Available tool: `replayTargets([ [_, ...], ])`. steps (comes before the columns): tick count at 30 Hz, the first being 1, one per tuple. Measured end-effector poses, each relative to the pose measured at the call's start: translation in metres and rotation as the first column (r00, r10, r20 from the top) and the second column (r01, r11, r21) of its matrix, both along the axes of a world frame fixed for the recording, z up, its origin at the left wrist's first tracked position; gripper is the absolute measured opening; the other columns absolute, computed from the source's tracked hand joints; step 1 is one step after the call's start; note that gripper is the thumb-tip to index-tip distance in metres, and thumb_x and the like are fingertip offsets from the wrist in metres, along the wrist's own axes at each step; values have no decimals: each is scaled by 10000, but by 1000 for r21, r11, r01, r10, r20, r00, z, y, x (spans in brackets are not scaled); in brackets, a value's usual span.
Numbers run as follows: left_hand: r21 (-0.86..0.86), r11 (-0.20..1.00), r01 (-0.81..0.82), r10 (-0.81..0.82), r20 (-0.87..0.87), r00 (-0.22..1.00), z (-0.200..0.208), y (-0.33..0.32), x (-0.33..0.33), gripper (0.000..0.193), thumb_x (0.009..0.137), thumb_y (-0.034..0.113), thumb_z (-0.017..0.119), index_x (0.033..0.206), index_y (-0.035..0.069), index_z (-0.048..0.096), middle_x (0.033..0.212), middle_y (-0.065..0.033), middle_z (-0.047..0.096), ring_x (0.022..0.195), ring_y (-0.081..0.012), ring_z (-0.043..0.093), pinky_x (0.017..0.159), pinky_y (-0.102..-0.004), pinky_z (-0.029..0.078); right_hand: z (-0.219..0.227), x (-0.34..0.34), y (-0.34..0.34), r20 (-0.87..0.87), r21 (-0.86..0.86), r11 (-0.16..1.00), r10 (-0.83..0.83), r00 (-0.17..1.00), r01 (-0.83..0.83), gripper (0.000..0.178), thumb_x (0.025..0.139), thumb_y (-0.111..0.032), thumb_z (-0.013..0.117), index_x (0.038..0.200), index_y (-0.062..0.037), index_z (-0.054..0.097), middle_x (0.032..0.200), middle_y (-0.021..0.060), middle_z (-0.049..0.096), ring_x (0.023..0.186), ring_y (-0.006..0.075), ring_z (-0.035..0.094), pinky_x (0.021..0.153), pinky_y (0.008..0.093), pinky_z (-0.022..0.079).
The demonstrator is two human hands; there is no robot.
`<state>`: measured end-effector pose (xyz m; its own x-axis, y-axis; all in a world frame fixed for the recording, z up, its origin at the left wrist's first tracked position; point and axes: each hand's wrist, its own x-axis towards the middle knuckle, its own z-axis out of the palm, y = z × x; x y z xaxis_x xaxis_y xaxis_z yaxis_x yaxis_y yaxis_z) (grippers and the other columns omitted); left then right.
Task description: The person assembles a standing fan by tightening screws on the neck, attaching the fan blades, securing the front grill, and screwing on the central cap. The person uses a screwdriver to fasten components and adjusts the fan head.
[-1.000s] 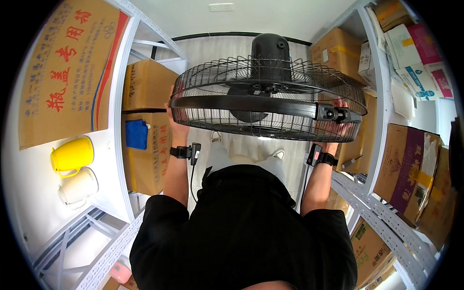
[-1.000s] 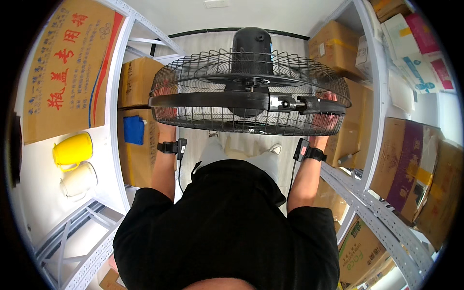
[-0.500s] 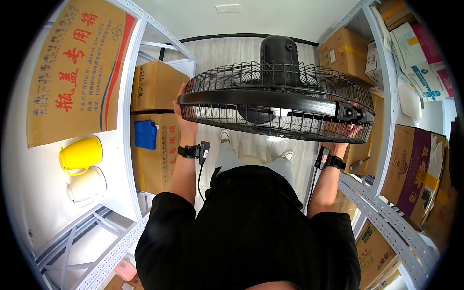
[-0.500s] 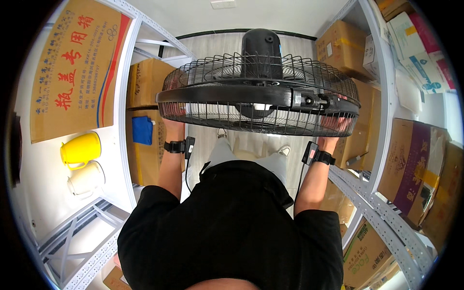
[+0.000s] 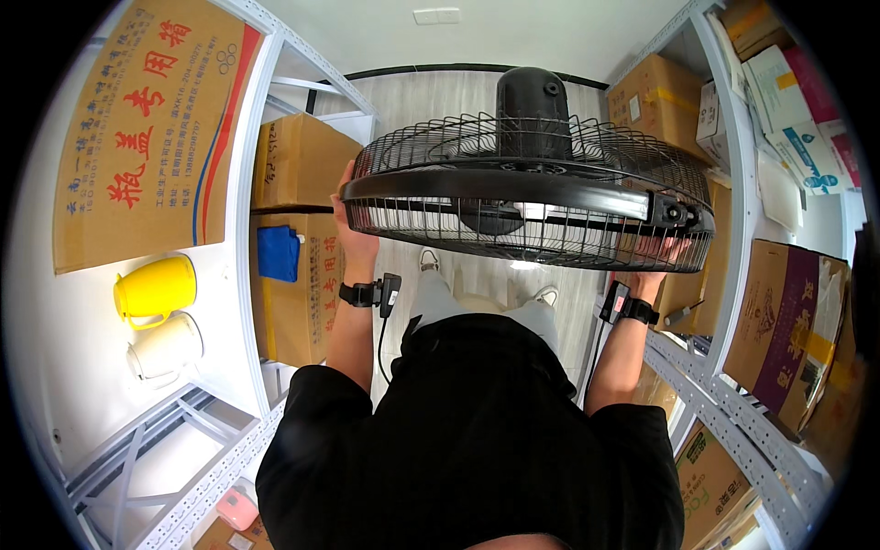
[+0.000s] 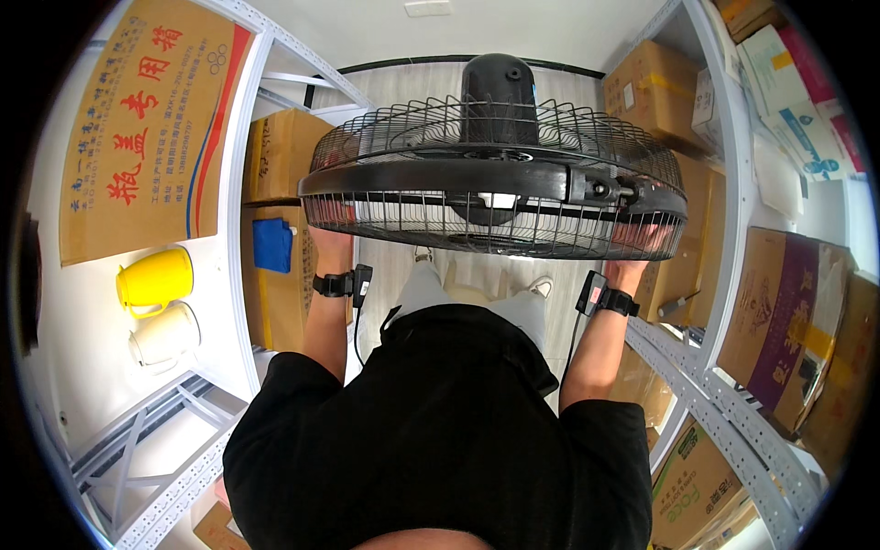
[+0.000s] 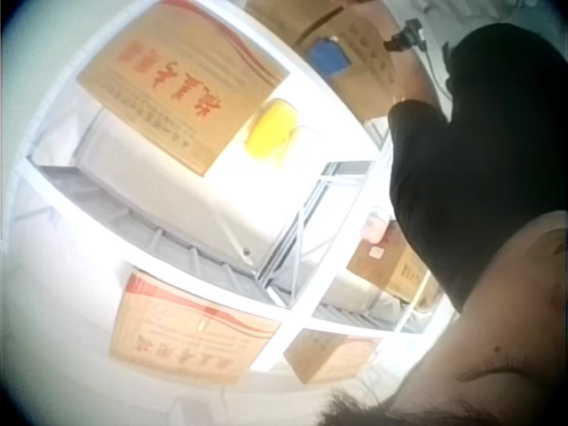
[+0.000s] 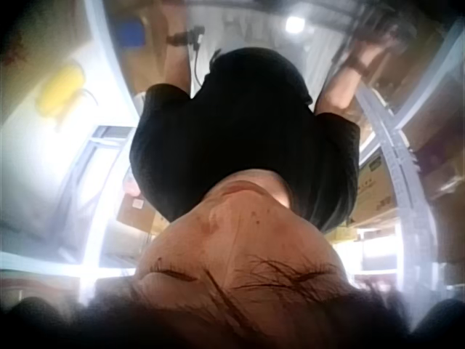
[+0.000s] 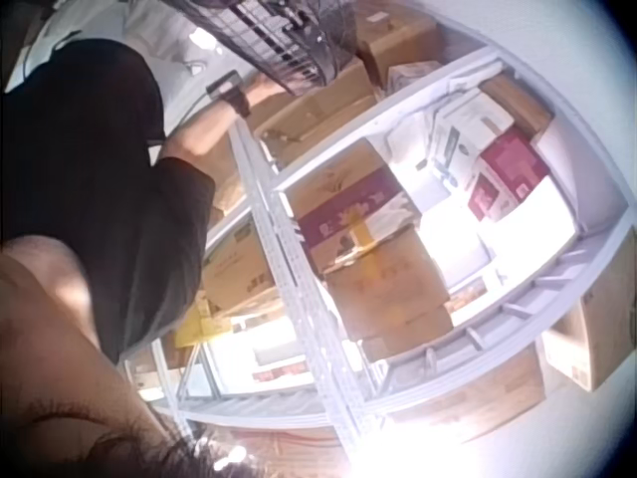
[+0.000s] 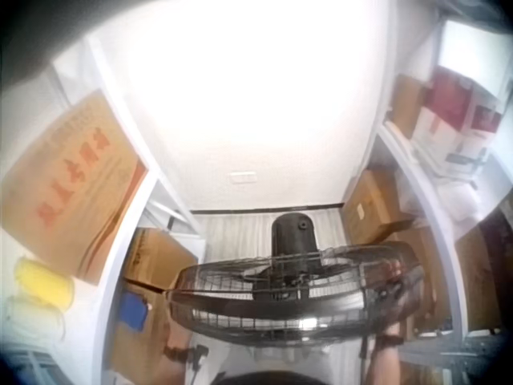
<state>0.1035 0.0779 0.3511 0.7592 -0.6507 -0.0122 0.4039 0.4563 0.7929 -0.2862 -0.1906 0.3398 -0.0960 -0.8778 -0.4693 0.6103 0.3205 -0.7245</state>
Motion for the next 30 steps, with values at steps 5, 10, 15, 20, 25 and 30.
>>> replayTargets([
  [5, 60, 994, -90, 88, 42, 995, 8, -13, 0, 678, 1004, 514, 369, 1425, -18, 371, 1398, -146, 479, 1310, -255, 434, 1118, -394, 312, 22, 16, 4, 16, -98, 994, 46, 999, -44, 666, 992, -589, 273, 1453, -125, 399, 1478, 87, 416, 1349, 271, 396, 1157, 408, 255],
  [10, 77, 996, -54, 46, 104, 994, 7, -17, 5, 585, 1026, 446, 346, 1423, 19, 387, 1455, -139, 423, 1360, -265, 371, 1157, -404, 251, -10, -8, -6, 55, -347, 924, 190, 980, -159, 496, 962, -362, 543, 1388, -127, 448, 1377, 72, 487, 1241, 298, 482, 1092, 498, 380],
  [15, 46, 997, -55, 50, 99, 994, 12, -20, 4, 631, 1021, 471, 351, 1395, -34, 410, 1413, -160, 471, 1332, -260, 412, 1137, -395, 265, 19, 9, -2, -27, -300, 940, 164, 986, -165, 682, 1008, -550, 208, 1476, -67, 325, 1513, 118, 344, 1398, 303, 317, 1204, 435, 156],
  [20, 54, 996, -76, 70, 111, 991, 7, -19, 5, 575, 1029, 421, 371, 1382, -28, 433, 1406, -145, 483, 1318, -247, 426, 1136, -377, 267, 11, -4, -8, 86, -349, 923, 203, 975, -162, 552, 1023, -433, 301, 1411, -59, 419, 1458, 76, 429, 1341, 220, 394, 1160, 396, 246],
  [25, 32, 994, -105, 102, 69, 992, -3, -18, 3, 554, 1032, 411, 366, 1381, -12, 446, 1394, -135, 494, 1324, -250, 411, 1143, -384, 255, -6, -11, -18, -94, -450, 847, 269, 958, -282, 667, 1008, -534, 260, 1475, -64, 337, 1510, 114, 356, 1408, 260, 301, 1176, 408, 190],
  [30, 68, 991, -113, 113, -1, 994, -3, -11, -5, 580, 1035, 432, 337, 1420, 2, 396, 1424, -130, 465, 1336, -256, 397, 1153, -389, 239, -19, -12, -22, 92, -409, 899, 214, 973, -159, 491, 1017, -326, 392, 1392, -11, 431, 1426, 120, 469, 1339, 237, 413, 1166, 390, 261],
])
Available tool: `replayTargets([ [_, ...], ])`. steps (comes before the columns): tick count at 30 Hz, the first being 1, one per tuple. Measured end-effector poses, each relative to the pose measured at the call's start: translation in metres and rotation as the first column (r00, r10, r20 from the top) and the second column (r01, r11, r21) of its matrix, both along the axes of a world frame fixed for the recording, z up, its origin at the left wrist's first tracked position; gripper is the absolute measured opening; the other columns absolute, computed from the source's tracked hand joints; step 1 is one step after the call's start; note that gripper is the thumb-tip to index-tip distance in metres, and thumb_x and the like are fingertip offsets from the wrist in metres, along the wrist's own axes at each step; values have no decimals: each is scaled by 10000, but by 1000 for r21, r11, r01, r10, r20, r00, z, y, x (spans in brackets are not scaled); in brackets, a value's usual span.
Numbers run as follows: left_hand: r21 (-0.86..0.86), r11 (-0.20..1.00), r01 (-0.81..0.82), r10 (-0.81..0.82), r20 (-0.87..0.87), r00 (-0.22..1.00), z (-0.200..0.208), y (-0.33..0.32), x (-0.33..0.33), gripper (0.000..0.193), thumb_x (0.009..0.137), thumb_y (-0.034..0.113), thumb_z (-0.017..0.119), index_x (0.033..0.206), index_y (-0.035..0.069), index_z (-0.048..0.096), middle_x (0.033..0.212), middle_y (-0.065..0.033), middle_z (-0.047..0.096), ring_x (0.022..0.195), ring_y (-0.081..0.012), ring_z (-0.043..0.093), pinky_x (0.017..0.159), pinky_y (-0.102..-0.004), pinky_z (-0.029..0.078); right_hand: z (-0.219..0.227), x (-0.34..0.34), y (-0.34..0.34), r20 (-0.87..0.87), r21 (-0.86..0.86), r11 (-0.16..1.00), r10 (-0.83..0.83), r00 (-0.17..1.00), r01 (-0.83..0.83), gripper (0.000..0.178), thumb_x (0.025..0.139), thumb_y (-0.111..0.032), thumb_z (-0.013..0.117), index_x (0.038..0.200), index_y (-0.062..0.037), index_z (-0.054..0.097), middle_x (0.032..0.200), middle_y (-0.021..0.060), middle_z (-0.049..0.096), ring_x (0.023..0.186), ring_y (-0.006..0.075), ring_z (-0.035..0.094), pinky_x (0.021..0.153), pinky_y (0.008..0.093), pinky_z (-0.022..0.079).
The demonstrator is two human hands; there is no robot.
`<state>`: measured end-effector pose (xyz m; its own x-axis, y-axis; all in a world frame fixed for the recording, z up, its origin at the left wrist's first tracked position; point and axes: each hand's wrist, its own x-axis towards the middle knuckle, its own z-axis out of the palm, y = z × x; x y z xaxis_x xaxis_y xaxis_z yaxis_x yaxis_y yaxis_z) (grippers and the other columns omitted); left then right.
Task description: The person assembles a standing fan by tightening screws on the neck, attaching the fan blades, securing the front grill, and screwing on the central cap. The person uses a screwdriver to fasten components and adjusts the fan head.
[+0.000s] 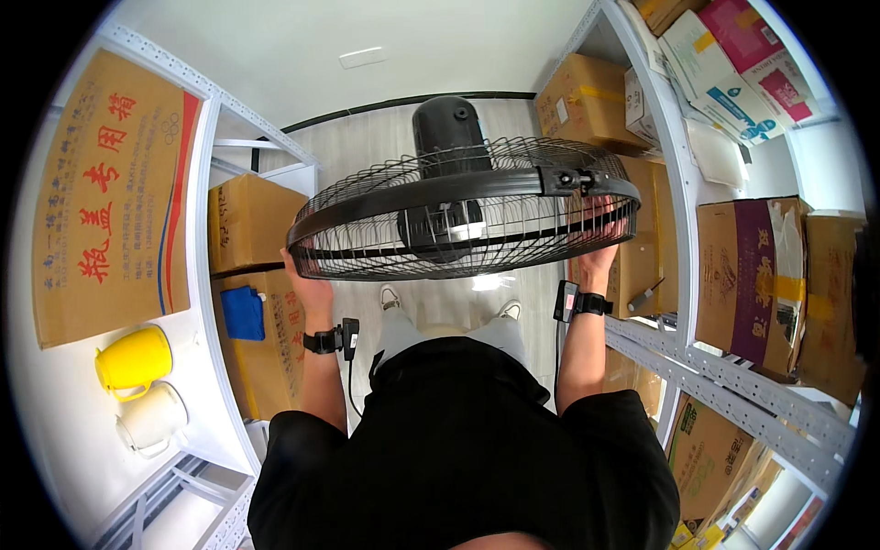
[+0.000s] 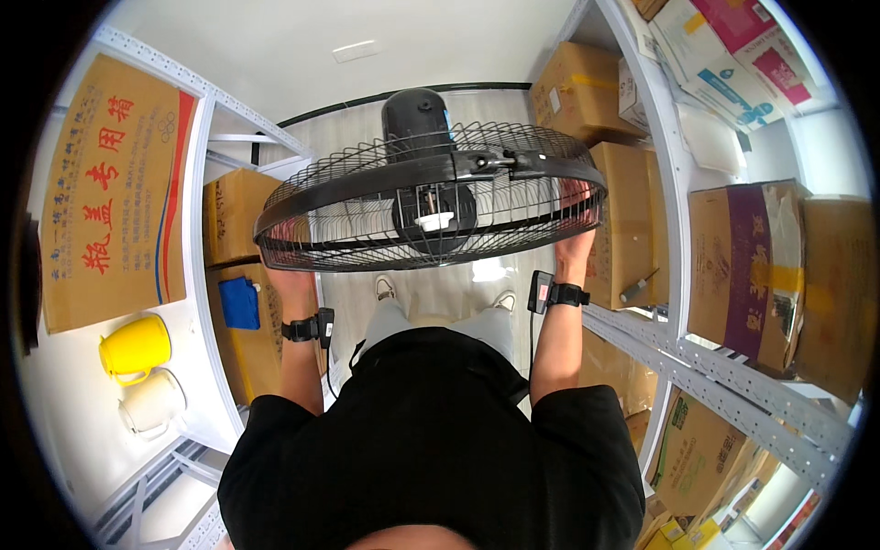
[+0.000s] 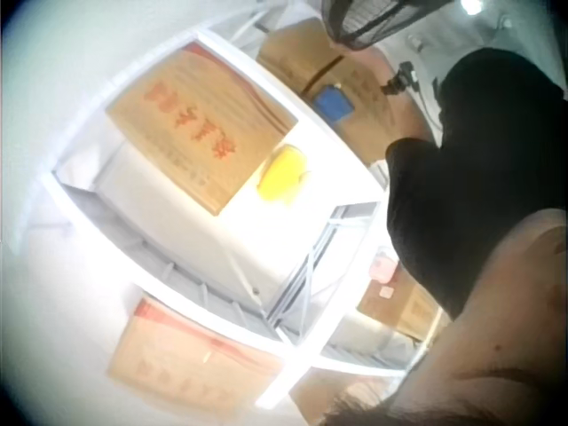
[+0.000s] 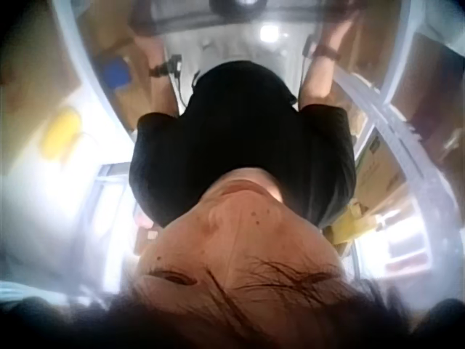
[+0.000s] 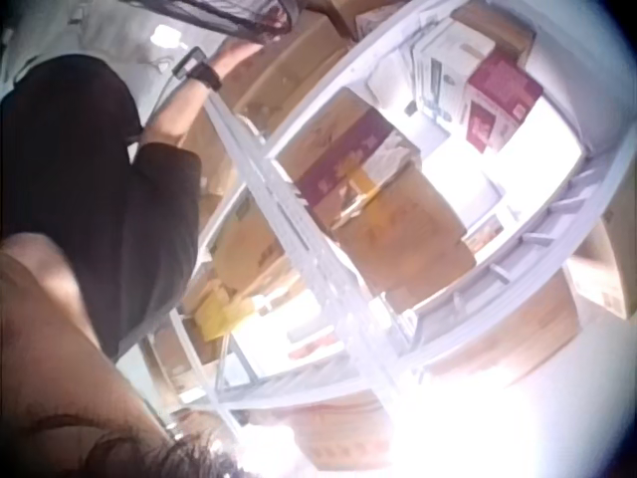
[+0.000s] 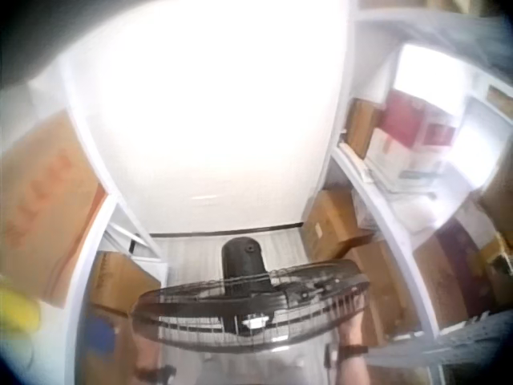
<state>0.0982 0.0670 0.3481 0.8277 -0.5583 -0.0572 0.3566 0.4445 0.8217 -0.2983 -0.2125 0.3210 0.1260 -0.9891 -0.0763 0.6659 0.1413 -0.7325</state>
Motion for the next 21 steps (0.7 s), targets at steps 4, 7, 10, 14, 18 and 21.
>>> replayTargets([
  [4, 27, 999, -39, 40, -43, 998, -6, 8, -2, 565, 1036, 427, 337, 1417, 14, 392, 1446, -131, 438, 1346, -256, 389, 1158, -388, 237, 7, 5, -4, 1, 14, 1000, 17, 1000, -17, 493, 1022, -315, 378, 1395, 5, 419, 1437, 131, 452, 1342, 242, 407, 1170, 387, 256],
  [7, 12, 999, -44, 45, -56, 997, -12, 11, 0, 527, 1035, 389, 342, 1399, 14, 411, 1431, -135, 449, 1332, -263, 404, 1157, -397, 250, 4, 2, -10, 15, -61, 994, 90, 996, -89, 529, 1035, -359, 329, 1409, 9, 400, 1460, 133, 425, 1358, 251, 385, 1172, 394, 241],
  [10, 16, 999, -42, 41, 46, 998, -9, 7, -3, 458, 1030, 287, 351, 1373, -5, 432, 1393, -152, 473, 1288, -290, 445, 1154, -420, 282, -3, 3, -10, 59, 8, 999, 51, 997, -51, 566, 1046, -398, 270, 1427, 6, 376, 1478, 137, 400, 1369, 268, 363, 1176, 402, 225],
  [14, 12, 1000, -12, 11, 66, 998, -10, 2, 1, 589, 1026, 460, 346, 1396, 7, 411, 1433, -137, 448, 1333, -254, 405, 1154, -391, 259, -10, 5, -14, 12, 57, 998, 10, 1000, -10, 530, 1042, -407, 308, 1412, -46, 425, 1447, 88, 453, 1337, 249, 404, 1131, 395, 282],
  [18, 23, 1000, -16, 15, 57, 998, -4, 0, -2, 608, 1024, 470, 342, 1401, -3, 402, 1427, -145, 452, 1331, -262, 406, 1159, -396, 253, -10, 9, -17, -2, -22, 999, 40, 999, -40, 505, 1036, -416, 353, 1386, -72, 470, 1407, 65, 499, 1278, 229, 461, 1070, 376, 330],
  [21, 54, 998, -7, 0, 131, 991, 1, 1, -6, 611, 1023, 474, 343, 1411, 4, 393, 1423, -149, 454, 1331, -269, 404, 1158, -403, 260, -4, 9, -15, -80, -79, 995, 55, 995, -61, 545, 1032, -452, 342, 1395, -62, 457, 1412, 74, 493, 1284, 225, 456, 1082, 390, 321],
])
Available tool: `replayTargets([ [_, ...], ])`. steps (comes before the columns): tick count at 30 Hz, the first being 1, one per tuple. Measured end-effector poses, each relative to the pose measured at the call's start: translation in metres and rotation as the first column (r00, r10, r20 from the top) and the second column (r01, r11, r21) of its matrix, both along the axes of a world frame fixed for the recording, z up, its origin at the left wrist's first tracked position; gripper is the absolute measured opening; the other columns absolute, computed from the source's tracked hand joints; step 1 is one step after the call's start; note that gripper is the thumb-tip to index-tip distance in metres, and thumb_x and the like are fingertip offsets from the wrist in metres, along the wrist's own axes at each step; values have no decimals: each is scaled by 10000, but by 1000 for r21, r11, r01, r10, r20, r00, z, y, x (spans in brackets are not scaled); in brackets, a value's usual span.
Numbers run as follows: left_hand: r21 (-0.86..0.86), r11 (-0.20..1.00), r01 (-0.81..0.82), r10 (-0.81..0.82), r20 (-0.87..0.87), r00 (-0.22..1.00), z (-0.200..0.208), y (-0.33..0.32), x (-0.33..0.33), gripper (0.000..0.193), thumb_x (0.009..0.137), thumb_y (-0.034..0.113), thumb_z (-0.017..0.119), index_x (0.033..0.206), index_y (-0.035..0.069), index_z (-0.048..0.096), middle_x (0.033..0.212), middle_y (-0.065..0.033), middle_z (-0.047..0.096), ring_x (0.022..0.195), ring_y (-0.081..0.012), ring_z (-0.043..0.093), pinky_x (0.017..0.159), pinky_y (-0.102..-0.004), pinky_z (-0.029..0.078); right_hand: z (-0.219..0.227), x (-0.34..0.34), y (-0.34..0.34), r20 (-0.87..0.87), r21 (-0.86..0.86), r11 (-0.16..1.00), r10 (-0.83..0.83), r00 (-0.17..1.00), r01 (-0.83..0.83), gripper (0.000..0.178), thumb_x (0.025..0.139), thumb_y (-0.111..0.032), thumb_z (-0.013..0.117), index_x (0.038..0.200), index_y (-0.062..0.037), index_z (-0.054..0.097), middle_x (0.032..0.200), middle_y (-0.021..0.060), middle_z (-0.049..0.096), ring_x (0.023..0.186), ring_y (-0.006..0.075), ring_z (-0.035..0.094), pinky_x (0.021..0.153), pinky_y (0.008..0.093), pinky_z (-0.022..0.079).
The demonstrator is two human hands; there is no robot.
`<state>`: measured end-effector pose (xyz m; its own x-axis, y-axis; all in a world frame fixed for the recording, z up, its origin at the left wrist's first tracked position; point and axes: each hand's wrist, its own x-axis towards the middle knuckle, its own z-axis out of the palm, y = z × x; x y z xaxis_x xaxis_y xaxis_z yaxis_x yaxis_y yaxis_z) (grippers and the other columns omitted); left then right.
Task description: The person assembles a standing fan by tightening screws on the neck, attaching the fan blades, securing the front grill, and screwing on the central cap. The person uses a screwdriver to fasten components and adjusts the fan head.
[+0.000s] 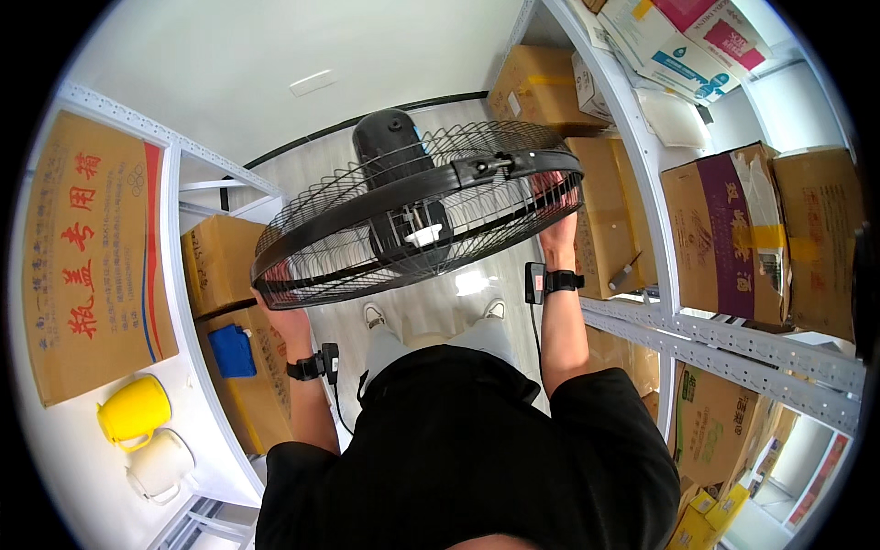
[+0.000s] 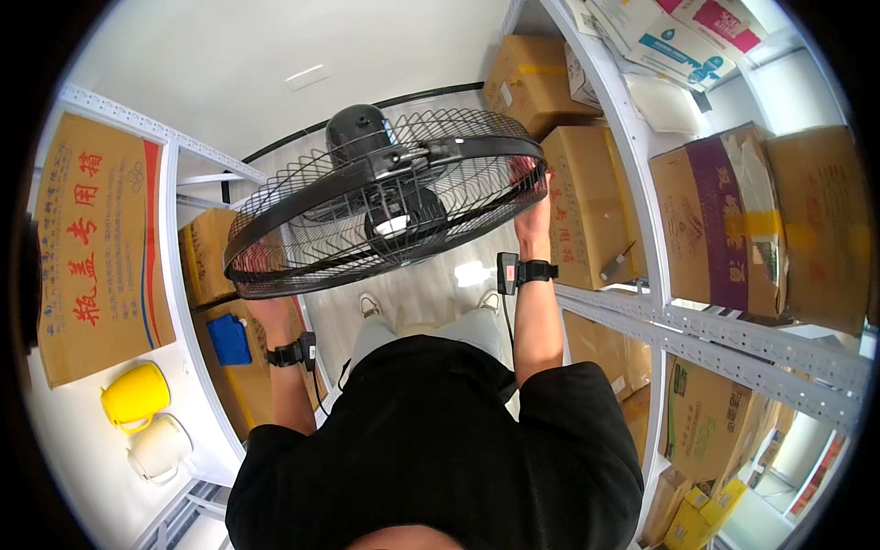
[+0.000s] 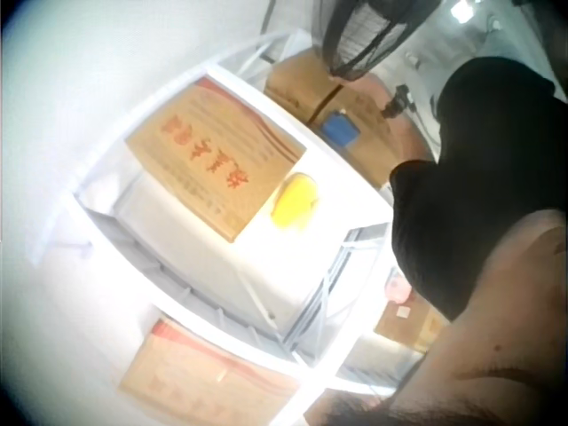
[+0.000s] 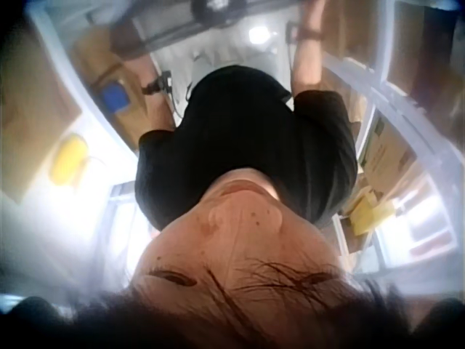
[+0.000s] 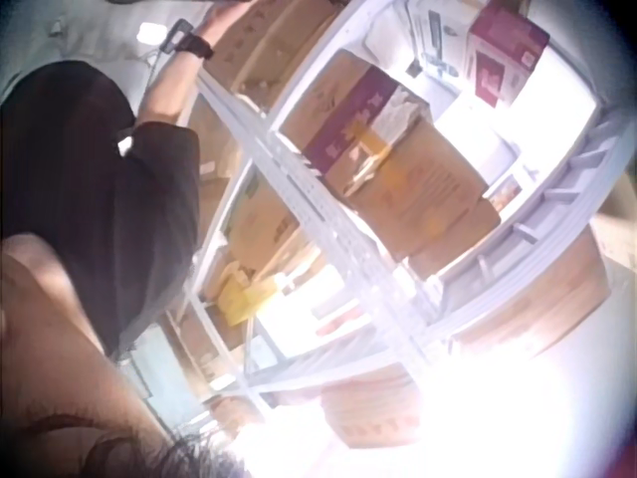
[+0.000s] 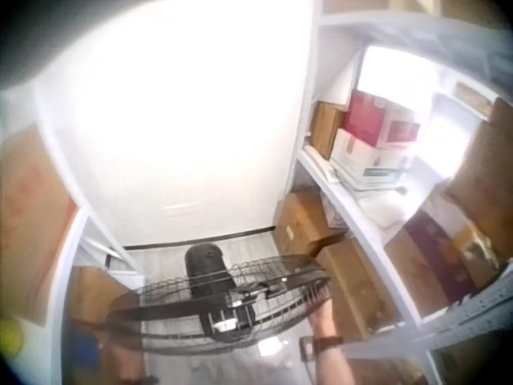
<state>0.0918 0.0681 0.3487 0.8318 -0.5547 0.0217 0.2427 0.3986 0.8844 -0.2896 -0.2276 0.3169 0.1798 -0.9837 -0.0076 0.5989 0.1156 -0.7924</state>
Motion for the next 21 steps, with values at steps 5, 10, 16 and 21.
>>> replayTargets([
  [5, 2, 1000, -8, 8, -39, 999, 7, -1, -1, 590, 1022, 463, 353, 1409, 20, 399, 1429, -152, 441, 1326, -276, 407, 1159, -409, 268, 4, -4, 3, 23, -40, 999, 15, 1000, -14, 548, 1034, -451, 334, 1414, -69, 431, 1443, 65, 458, 1327, 219, 411, 1109, 390, 281],
  [10, -1, 999, -36, 36, -38, 999, 6, -5, -2, 573, 1023, 443, 362, 1401, 15, 408, 1405, -152, 463, 1298, -278, 434, 1150, -407, 284, 3, -3, 4, 45, 81, 990, -120, 992, 116, 465, 1039, -389, 363, 1353, -66, 477, 1363, 73, 523, 1285, 209, 462, 1060, 368, 340],
  [16, -16, 1000, -20, 19, -46, 999, 14, -7, -10, 588, 1023, 449, 354, 1418, 14, 388, 1443, -156, 424, 1337, -287, 395, 1164, -412, 254, -3, -9, -4, 44, 56, 993, -111, 993, 108, 292, 1021, -263, 454, 1181, -39, 553, 1156, 77, 617, 1049, 190, 587, 885, 340, 466],
  [21, 8, 999, -32, 32, -68, 997, 9, -7, -11, 628, 1022, 472, 337, 1446, 9, 340, 1469, -164, 391, 1356, -294, 368, 1179, -412, 219, 4, -7, -10, 40, 75, 987, -143, 989, 140, 278, 998, -229, 498, 1172, -20, 557, 1128, 103, 624, 1070, 251, 617, 849, 393, 512],
])
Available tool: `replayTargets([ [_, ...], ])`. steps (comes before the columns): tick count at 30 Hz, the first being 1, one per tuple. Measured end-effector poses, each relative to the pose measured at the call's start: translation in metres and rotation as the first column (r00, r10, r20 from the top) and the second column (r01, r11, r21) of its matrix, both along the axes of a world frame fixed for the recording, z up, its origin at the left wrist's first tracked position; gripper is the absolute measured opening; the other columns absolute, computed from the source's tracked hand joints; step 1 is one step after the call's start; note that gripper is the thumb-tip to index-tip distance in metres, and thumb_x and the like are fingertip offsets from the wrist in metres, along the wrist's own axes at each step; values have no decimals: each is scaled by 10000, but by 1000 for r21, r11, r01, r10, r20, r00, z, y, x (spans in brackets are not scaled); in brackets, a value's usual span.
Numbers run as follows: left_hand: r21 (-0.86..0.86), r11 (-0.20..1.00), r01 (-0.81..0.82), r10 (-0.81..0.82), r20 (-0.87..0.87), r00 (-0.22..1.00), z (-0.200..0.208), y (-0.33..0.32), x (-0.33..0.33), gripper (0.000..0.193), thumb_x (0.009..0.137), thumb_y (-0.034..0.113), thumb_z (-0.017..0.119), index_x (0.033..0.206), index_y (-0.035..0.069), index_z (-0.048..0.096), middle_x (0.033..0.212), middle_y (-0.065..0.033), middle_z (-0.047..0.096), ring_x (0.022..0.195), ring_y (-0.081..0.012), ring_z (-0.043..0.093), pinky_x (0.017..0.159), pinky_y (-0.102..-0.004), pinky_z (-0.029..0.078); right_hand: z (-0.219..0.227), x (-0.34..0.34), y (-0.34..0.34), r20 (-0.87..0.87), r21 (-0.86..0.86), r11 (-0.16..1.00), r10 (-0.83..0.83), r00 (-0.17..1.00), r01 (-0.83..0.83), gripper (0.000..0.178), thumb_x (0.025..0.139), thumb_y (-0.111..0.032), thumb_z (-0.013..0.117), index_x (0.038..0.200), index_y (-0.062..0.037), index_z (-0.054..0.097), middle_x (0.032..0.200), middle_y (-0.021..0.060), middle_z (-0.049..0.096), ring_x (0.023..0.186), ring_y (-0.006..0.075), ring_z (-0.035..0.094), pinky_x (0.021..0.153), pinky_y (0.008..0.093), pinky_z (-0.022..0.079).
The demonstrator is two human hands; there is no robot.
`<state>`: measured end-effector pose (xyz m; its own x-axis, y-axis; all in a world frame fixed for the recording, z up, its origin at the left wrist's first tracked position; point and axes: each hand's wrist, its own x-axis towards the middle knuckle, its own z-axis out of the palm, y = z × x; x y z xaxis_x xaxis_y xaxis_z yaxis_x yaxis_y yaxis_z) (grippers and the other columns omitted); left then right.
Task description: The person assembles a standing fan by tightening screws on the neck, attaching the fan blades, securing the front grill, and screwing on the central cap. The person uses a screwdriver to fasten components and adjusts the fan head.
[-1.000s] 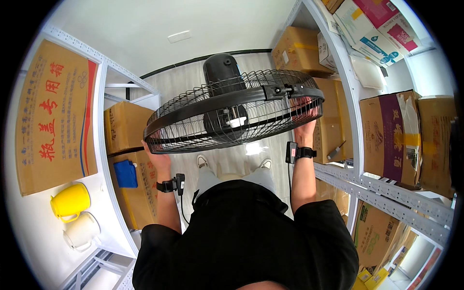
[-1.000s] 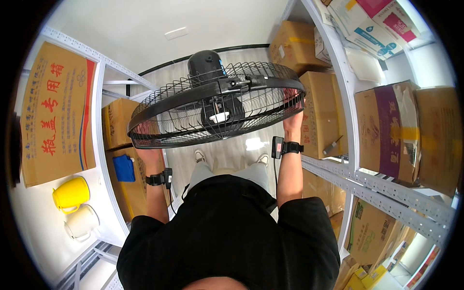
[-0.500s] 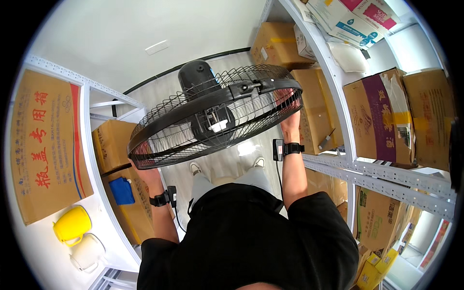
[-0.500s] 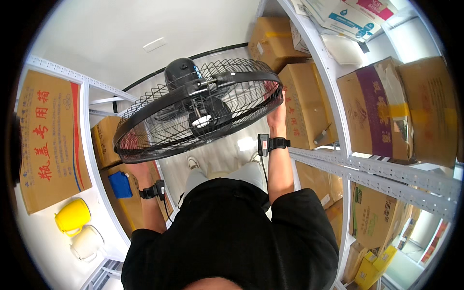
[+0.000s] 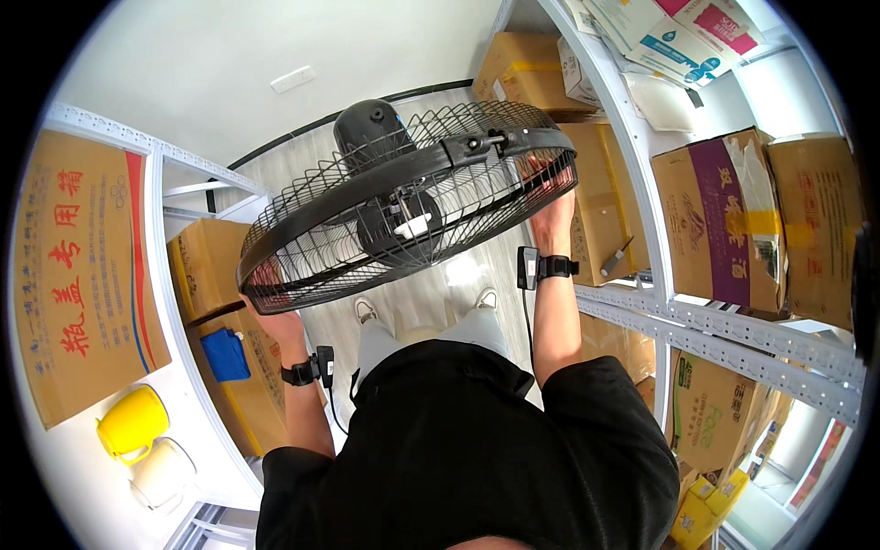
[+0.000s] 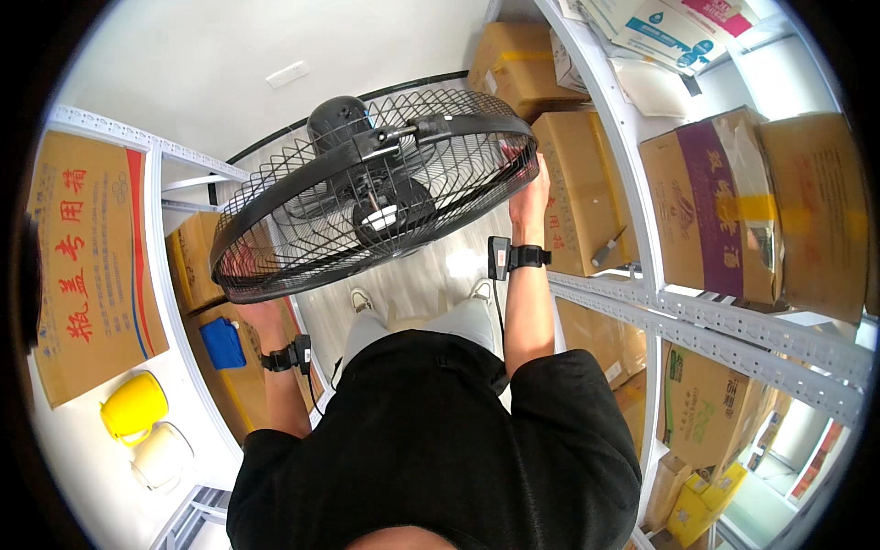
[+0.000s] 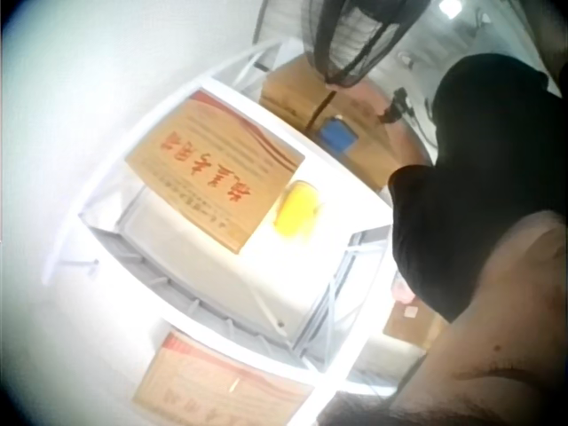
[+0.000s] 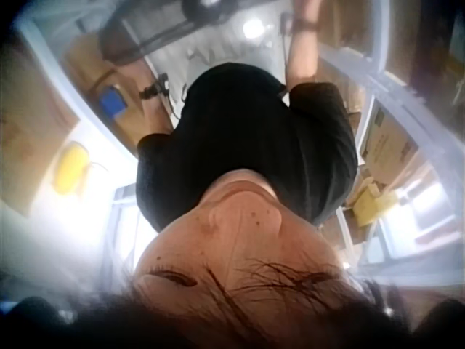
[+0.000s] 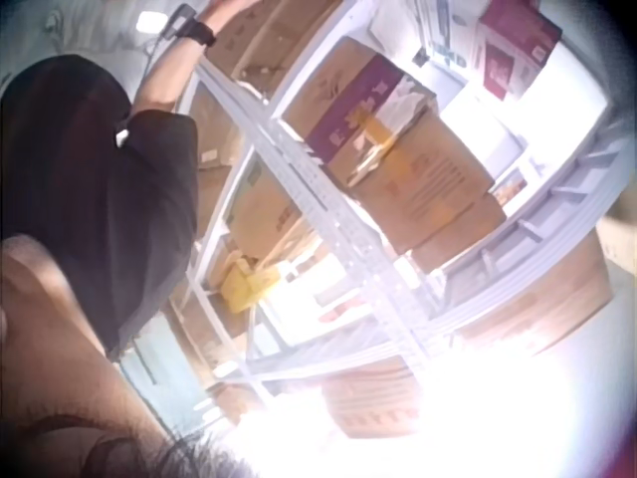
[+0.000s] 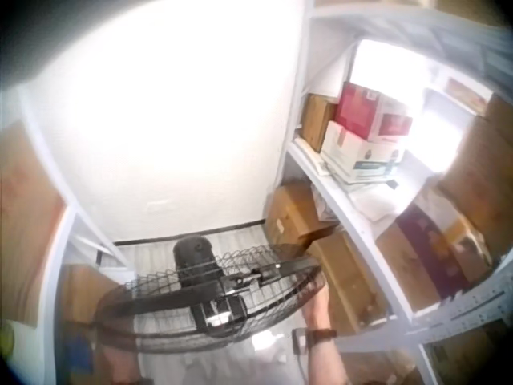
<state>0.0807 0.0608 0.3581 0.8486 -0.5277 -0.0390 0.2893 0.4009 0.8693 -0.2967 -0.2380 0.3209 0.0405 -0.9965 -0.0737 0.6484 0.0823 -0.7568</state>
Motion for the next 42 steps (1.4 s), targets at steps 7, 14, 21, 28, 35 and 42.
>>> replayTargets([
  [7, 42, 999, 8, -11, 54, 999, -24, 13, 12, 602, 1021, 476, 340, 1446, 50, 363, 1452, -136, 423, 1339, -273, 400, 1148, -395, 277, -1, -2, 1, -87, -2, 997, -71, 994, 71, 332, 984, -208, 512, 1233, 11, 532, 1182, 139, 617, 1114, 292, 607, 893, 433, 520],
  [14, -75, 997, -27, 16, -142, 990, -21, 7, 3, 581, 1019, 486, 330, 1450, 98, 370, 1439, -127, 440, 1340, -283, 401, 1134, -428, 299, 38, 23, 11, -147, 100, 979, -165, 975, 180, 397, 1007, -175, 437, 1334, 49, 457, 1308, 176, 546, 1193, 299, 555, 1068, 427, 430],
  [21, 20, 999, 32, -32, 7, 999, -44, 23, 12, 606, 1016, 509, 307, 1476, 113, 324, 1438, -154, 428, 1301, -303, 437, 1107, -462, 337, -17, -13, 4, -245, 287, 936, -135, 960, 205, 278, 992, -352, 508, 1144, -134, 591, 1096, 10, 624, 963, 178, 609, 779, 358, 513],
  [28, 264, 964, -1, -80, 296, 952, -47, 26, 8, 593, 1023, 491, 318, 1486, 120, 308, 1452, -146, 417, 1290, -292, 451, 1103, -447, 347, -27, -14, 4, -130, 275, 959, -29, 991, 64, 255, 953, -429, 555, 1007, -185, 609, 893, -42, 605, 809, 136, 596, 712, 343, 504],
  [35, 336, 942, -27, -74, 285, 956, -56, 30, 6, 583, 1019, 471, 339, 1480, 115, 315, 1482, -138, 386, 1314, -287, 429, 1113, -442, 335, -31, -13, -1, -164, 336, 938, -29, 986, 84, 252, 949, -435, 555, 987, -191, 609, 869, -50, 598, 793, 130, 593, 714, 337, 504],
  [42, 344, 938, -47, -62, 298, 953, -58, 31, 5, 574, 1013, 440, 360, 1480, 110, 308, 1481, -138, 383, 1314, -283, 427, 1108, -437, 343, -30, -10, -13, -181, 357, 931, -19, 983, 83, 250, 945, -441, 556, 966, -198, 610, 844, -59, 592, 777, 125, 591, 716, 331, 504],
])
